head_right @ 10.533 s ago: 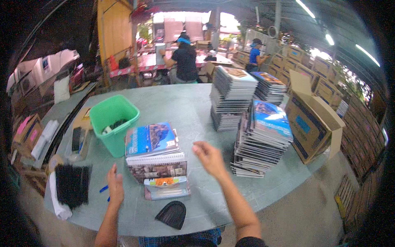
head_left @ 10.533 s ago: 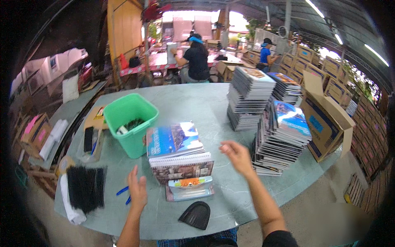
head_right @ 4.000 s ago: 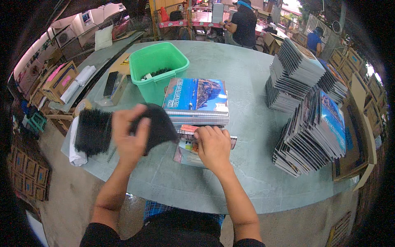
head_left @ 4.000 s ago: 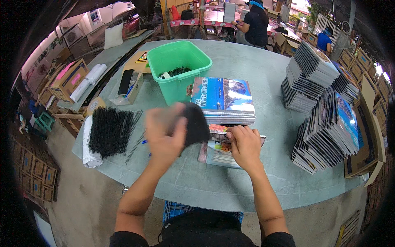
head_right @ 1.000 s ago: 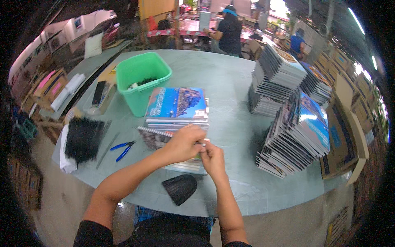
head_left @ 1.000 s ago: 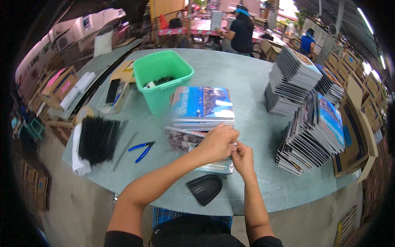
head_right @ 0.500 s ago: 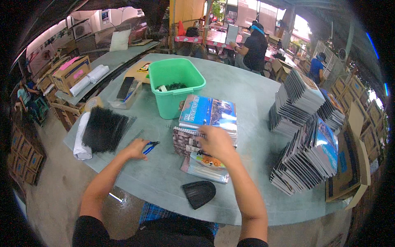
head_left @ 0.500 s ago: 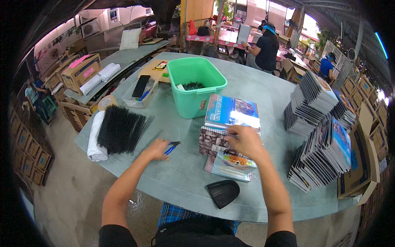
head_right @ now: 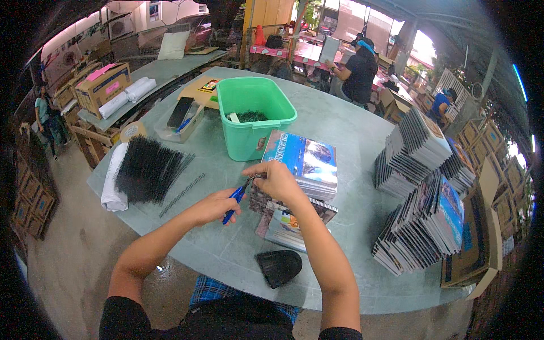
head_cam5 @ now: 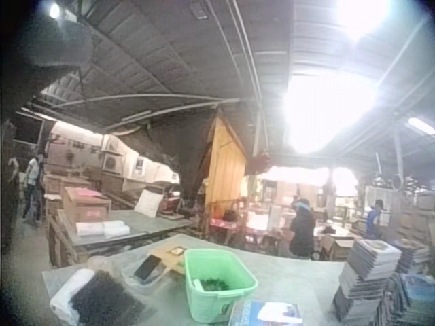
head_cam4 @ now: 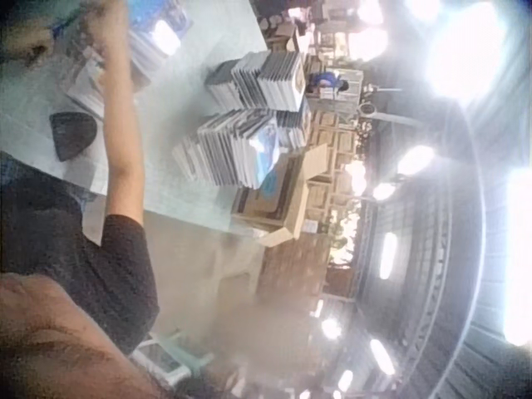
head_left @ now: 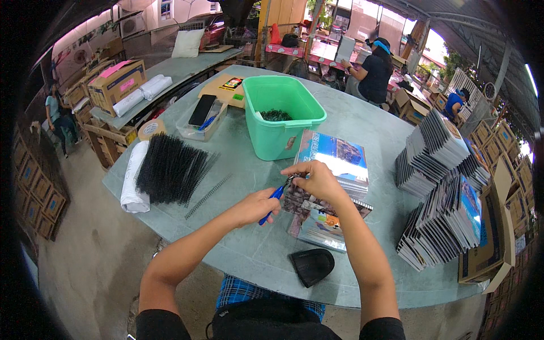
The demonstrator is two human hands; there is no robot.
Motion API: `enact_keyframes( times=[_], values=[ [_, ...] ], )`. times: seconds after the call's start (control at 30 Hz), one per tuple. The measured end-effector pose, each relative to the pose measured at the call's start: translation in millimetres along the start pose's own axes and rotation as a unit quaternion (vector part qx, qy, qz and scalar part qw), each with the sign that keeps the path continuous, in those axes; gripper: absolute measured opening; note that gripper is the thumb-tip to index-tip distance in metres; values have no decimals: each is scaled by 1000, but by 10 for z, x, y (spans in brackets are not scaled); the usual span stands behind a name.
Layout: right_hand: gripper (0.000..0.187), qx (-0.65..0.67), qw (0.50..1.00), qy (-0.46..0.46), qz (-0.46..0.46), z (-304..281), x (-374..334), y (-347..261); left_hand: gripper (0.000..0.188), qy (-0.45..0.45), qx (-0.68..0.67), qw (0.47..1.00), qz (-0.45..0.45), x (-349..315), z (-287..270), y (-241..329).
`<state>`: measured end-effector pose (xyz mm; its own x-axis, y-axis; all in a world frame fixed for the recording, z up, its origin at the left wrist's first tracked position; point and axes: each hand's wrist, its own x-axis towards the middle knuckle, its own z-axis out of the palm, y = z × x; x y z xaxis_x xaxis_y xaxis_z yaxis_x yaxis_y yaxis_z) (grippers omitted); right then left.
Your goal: The person binds spiral booklets by hand-threading a plastic coil through the pre-punched holes of a stack of booklets, trimming the coil ends using pliers, and wiping the bound edge with a black cloth.
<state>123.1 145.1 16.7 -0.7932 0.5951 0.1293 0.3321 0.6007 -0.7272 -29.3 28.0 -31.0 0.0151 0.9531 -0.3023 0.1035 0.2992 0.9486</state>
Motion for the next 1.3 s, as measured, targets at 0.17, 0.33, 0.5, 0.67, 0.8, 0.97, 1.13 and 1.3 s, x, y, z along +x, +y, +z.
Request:
enact_keyframes(
  times=[0.17,0.33,0.5,0.67,0.8,0.97,1.13,1.3],
  values=[
    [26,-14,999,16,-43,74,-16,91,43,94,352,923,126,176,-52,-31],
    [19,-117,987,105,-26,68,-48,127,29,-20,108,993,49,100,-124,-113],
    [19,-111,984,134,-43,119,-52,161,42,-180,-276,937,-116,-11,-68,112],
    [18,-115,980,162,-24,129,-82,154,41,-171,-180,964,-92,9,-117,121],
    [19,-114,978,172,-8,140,-62,161,38,-199,-333,910,-146,-39,-29,177],
    [19,-142,977,160,-4,176,-85,155,36,28,245,966,76,83,26,-22],
    [22,-136,987,89,-4,-238,206,-92,34,-83,65,994,20,7,-87,-159],
    [36,-73,959,259,-91,-882,621,-277,46,-102,61,993,-18,6,-139,-177]
  ],
)
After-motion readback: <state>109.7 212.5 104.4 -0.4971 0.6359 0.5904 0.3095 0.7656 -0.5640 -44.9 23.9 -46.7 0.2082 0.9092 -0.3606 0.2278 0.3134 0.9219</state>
